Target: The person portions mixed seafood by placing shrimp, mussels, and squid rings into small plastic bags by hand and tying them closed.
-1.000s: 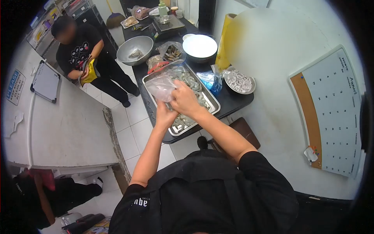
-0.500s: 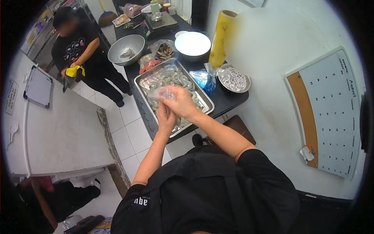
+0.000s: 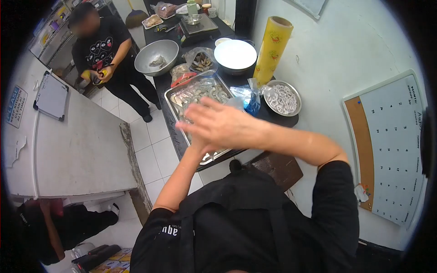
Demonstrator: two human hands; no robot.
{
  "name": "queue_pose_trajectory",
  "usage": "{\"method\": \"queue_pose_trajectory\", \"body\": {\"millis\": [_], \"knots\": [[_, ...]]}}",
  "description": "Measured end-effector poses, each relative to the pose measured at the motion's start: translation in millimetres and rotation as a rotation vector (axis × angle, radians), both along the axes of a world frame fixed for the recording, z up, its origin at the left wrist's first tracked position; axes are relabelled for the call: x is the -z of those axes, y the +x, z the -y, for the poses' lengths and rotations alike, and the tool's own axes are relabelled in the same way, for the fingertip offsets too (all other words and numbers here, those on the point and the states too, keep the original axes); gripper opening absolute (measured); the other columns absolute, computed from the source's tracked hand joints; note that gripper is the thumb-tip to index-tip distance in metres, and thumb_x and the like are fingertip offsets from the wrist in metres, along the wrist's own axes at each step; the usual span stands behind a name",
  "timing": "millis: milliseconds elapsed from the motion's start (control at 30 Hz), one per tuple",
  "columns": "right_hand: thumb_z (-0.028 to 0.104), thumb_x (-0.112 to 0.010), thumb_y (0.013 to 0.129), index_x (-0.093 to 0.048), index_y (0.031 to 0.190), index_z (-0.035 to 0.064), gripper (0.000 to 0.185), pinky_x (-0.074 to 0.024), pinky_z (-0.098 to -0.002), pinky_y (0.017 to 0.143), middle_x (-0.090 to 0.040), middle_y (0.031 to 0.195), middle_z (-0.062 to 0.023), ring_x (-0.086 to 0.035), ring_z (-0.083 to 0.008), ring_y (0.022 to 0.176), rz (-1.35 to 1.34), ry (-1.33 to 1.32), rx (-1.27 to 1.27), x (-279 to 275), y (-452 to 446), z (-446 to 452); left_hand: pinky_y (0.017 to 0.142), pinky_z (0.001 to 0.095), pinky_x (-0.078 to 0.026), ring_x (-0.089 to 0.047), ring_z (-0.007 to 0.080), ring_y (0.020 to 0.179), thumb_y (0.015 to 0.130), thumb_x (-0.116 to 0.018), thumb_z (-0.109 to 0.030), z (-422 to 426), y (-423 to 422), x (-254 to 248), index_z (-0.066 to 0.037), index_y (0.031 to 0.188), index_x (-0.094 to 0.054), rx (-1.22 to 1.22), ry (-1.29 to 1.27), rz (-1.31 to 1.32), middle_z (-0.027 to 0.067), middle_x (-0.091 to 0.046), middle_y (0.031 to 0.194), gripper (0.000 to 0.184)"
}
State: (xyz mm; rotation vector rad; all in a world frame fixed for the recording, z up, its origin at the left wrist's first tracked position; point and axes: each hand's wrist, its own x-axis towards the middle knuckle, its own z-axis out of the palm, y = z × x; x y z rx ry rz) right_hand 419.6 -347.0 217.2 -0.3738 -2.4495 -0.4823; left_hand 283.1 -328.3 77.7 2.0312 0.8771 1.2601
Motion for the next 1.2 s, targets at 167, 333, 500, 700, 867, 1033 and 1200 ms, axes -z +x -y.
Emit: {"method": "queue_pose_trajectory", "body": {"millis": [167,333,500,700,867,1033,1200], "knots": [[0.030,-0.058,0.085,-0.051,0.123,0.0049,0.046,-0.0500,-0.0405,0.064,-0.059,0.078,-0.0092,-0.063,-0.0246,0.066,0.416,-0.415,0.341,29,48,-20,0.072,0.0363,-0.048,-0.062,0.0302,0.077,0.076,-0.071,-0.014,-23,-11,-13,-0.002,0.092,-0.061,0.104,0.051,-0.238,0.0132,-0.061,0.078,0.022],[0.031,-0.057,0.088,-0.060,0.095,0.0048,0.027,-0.0490,-0.0403,0.062,-0.060,0.074,-0.0105,-0.062,-0.0282,0.070,0.353,-0.611,0.188,76,73,-46,0.081,0.0356,-0.043,-0.054,0.0293,0.085,0.076,-0.070,-0.010,-30,-21,-16,-0.003,0.087,-0.060,0.248,0.179,-0.232,0.0093,-0.055,0.077,0.016],[0.034,-0.054,0.092,-0.059,0.084,0.0044,0.031,-0.0499,-0.0380,0.065,-0.061,0.074,-0.0087,-0.063,-0.0279,0.074,0.219,-0.931,0.414,93,81,-48,0.068,0.0315,-0.047,-0.058,0.0222,0.071,0.075,-0.070,-0.006,-34,-21,1,-0.003,0.086,-0.067,-0.051,-0.023,-0.332,0.0077,-0.057,0.075,0.012],[0.041,-0.047,0.096,-0.053,0.082,0.0110,0.034,-0.0492,-0.0315,0.068,-0.052,0.072,0.0001,-0.056,-0.0165,0.068,-0.915,-2.332,-0.402,156,58,0,0.056,0.0251,-0.044,-0.055,0.0125,0.061,0.079,-0.066,-0.002,-24,2,-25,-0.004,0.094,-0.072,-0.224,-0.425,0.101,0.0034,-0.061,0.070,0.017],[0.039,-0.050,0.095,-0.048,0.075,0.0126,0.033,-0.0484,-0.0305,0.068,-0.046,0.067,0.0011,-0.054,-0.0128,0.069,-1.085,-2.421,-1.034,160,18,10,0.071,0.0279,-0.044,-0.054,0.0124,0.077,0.082,-0.066,-0.005,1,-4,-70,-0.006,0.097,-0.073,0.028,-0.327,0.126,0.0014,-0.068,0.077,0.017],[0.018,-0.067,0.084,-0.071,0.086,0.0018,0.017,-0.0450,-0.0243,0.064,-0.062,0.077,-0.0034,-0.056,-0.0096,0.074,-0.481,-1.826,-0.408,123,51,-52,0.078,0.0309,-0.042,-0.054,0.0150,0.082,0.076,-0.068,-0.002,10,-38,-86,-0.009,0.092,-0.073,0.410,-0.261,-0.090,0.0015,-0.065,0.083,0.018],[0.011,-0.070,0.080,-0.072,0.090,0.0037,0.012,-0.0477,-0.0270,0.065,-0.065,0.079,-0.0064,-0.060,-0.0149,0.071,-0.319,-1.281,-0.093,84,48,-44,0.088,0.0322,-0.043,-0.055,0.0180,0.096,0.075,-0.064,0.006,11,-55,-47,-0.007,0.092,-0.071,0.213,-0.173,-0.012,0.0066,-0.059,0.104,0.023]]}}
